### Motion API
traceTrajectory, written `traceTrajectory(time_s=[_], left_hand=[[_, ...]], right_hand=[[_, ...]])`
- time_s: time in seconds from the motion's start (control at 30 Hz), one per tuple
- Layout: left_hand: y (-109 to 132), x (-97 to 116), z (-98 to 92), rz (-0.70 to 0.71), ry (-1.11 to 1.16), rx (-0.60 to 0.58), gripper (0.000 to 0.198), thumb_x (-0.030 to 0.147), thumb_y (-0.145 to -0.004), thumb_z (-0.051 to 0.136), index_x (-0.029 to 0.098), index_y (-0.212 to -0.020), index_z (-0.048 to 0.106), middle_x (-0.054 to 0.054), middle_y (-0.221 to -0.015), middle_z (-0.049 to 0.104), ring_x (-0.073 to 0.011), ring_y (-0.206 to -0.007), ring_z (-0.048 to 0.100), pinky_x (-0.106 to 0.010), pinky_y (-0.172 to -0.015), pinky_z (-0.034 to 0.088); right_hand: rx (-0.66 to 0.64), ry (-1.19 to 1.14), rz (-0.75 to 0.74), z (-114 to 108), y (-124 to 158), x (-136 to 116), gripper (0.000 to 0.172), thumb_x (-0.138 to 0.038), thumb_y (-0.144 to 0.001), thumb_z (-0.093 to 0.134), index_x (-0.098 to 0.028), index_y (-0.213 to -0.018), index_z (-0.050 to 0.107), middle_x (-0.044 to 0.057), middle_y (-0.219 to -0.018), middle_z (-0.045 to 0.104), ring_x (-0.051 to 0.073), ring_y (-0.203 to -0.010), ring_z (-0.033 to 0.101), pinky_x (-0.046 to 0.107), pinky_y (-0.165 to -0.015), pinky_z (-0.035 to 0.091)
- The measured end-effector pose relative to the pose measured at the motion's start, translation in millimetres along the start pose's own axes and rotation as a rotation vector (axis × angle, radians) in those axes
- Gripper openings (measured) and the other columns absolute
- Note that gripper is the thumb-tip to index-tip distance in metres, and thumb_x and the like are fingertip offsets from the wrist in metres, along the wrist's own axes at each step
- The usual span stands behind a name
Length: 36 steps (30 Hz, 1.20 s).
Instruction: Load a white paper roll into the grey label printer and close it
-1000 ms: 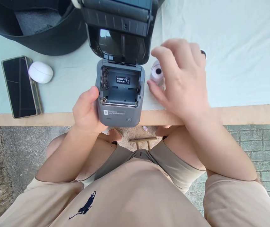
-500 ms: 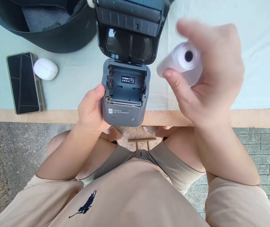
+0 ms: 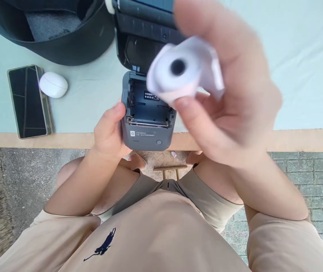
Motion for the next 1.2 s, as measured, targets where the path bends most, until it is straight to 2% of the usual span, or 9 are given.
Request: traceTrajectory(time_s=[0.03, 0.07, 0.13, 0.2, 0.27, 0.37, 0.67, 0.93, 1.2], left_hand=[[0.1, -0.4, 0.0, 0.003, -0.005, -0.002, 0.023, 0.035, -0.086, 0.05, 0.021, -0.103, 0.054, -0.001, -0.096, 0.068, -0.0207, -0.104, 0.066, -0.029, -0.078, 0.058], [0.2, -0.6, 0.0, 0.006, -0.01, -0.002, 0.023, 0.036, -0.086, 0.051, 0.022, -0.104, 0.054, -0.001, -0.096, 0.067, -0.0202, -0.103, 0.066, -0.028, -0.077, 0.058], [0.5, -0.4, 0.2, 0.012, -0.018, 0.002, 0.023, 0.035, -0.086, 0.052, 0.022, -0.105, 0.053, -0.001, -0.097, 0.067, -0.0194, -0.102, 0.067, -0.027, -0.076, 0.058], [1.0, 0.0, 0.1, 0.012, -0.037, 0.012, 0.024, 0.035, -0.086, 0.052, 0.022, -0.106, 0.052, -0.001, -0.098, 0.066, -0.0196, -0.102, 0.066, -0.027, -0.075, 0.058], [1.5, -0.3, 0.9, -0.001, -0.052, 0.009, 0.026, 0.036, -0.086, 0.052, 0.022, -0.108, 0.051, -0.002, -0.1, 0.066, -0.0209, -0.103, 0.066, -0.028, -0.072, 0.058], [2.1, -1.8, 1.8, -0.03, -0.064, 0.005, 0.028, 0.039, -0.085, 0.053, 0.022, -0.107, 0.05, -0.002, -0.102, 0.066, -0.0226, -0.099, 0.067, -0.029, -0.065, 0.057], [2.3, -1.3, 1.1, -0.033, -0.086, 0.015, 0.031, 0.041, -0.083, 0.056, 0.022, -0.107, 0.05, -0.003, -0.1, 0.064, -0.0205, -0.091, 0.067, -0.028, -0.064, 0.055], [4.1, 3.2, 3.3, 0.012, -0.188, 0.023, 0.036, 0.043, -0.081, 0.061, 0.023, -0.108, 0.051, -0.002, -0.097, 0.059, -0.0185, -0.089, 0.065, -0.029, -0.07, 0.055], [4.4, 0.8, 0.7, -0.001, -0.221, 0.035, 0.037, 0.041, -0.081, 0.061, 0.025, -0.112, 0.05, -0.002, -0.1, 0.06, -0.0201, -0.097, 0.064, -0.029, -0.074, 0.056]], right_hand=[[-0.069, 0.098, -0.177, 10.1, 3.5, -12.9, 0.053, -0.014, -0.079, 0.056, -0.04, -0.123, 0.047, -0.014, -0.124, 0.054, 0.013, -0.118, 0.053, 0.031, -0.104, 0.046], [-0.069, 0.167, -0.237, 14.2, 6.0, -16.7, 0.054, -0.013, -0.076, 0.059, -0.037, -0.123, 0.048, -0.01, -0.121, 0.056, 0.014, -0.109, 0.058, 0.031, -0.096, 0.051], [-0.13, 0.348, -0.217, 23.9, 7.4, -13.5, 0.046, -0.012, -0.075, 0.06, -0.026, -0.118, 0.052, -0.003, -0.113, 0.061, 0.015, -0.103, 0.061, 0.031, -0.088, 0.055], [-0.153, 0.457, -0.19, 26.9, 6.8, -11.0, 0.033, -0.01, -0.075, 0.059, -0.02, -0.107, 0.055, 0.001, -0.105, 0.063, 0.015, -0.101, 0.06, 0.031, -0.087, 0.054], [-0.168, 0.534, -0.236, 29.3, 6.9, -14.1, 0.025, -0.009, -0.076, 0.058, -0.019, -0.099, 0.055, 0.002, -0.1, 0.064, 0.015, -0.097, 0.06, 0.031, -0.084, 0.053], [-0.181, 0.624, -0.261, 32.5, 6.7, -14.7, 0.024, -0.008, -0.076, 0.059, -0.02, -0.096, 0.055, 0.002, -0.1, 0.064, 0.016, -0.094, 0.061, 0.03, -0.077, 0.051], [-0.196, 0.621, -0.154, 32.6, 7.2, -11.7, 0.022, -0.01, -0.079, 0.055, -0.026, -0.093, 0.053, -0.003, -0.1, 0.063, 0.015, -0.095, 0.062, 0.028, -0.078, 0.05], [-0.184, 0.558, -0.22, 37.9, 11.8, -13.4, 0.026, -0.011, -0.074, 0.061, -0.024, -0.092, 0.049, -0.002, -0.094, 0.064, 0.015, -0.087, 0.063, 0.027, -0.073, 0.049], [-0.202, 0.701, -0.101, 37.6, 10.0, -5.5, 0.013, -0.014, -0.082, 0.052, -0.024, -0.09, 0.047, -0.003, -0.099, 0.064, 0.014, -0.092, 0.063, 0.028, -0.072, 0.05]])
Point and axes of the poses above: each hand's wrist, its own y-axis away from the middle knuckle, its own z-axis out of the palm, x = y × z, the point moved 8 cm from there along -y, towards the middle knuckle
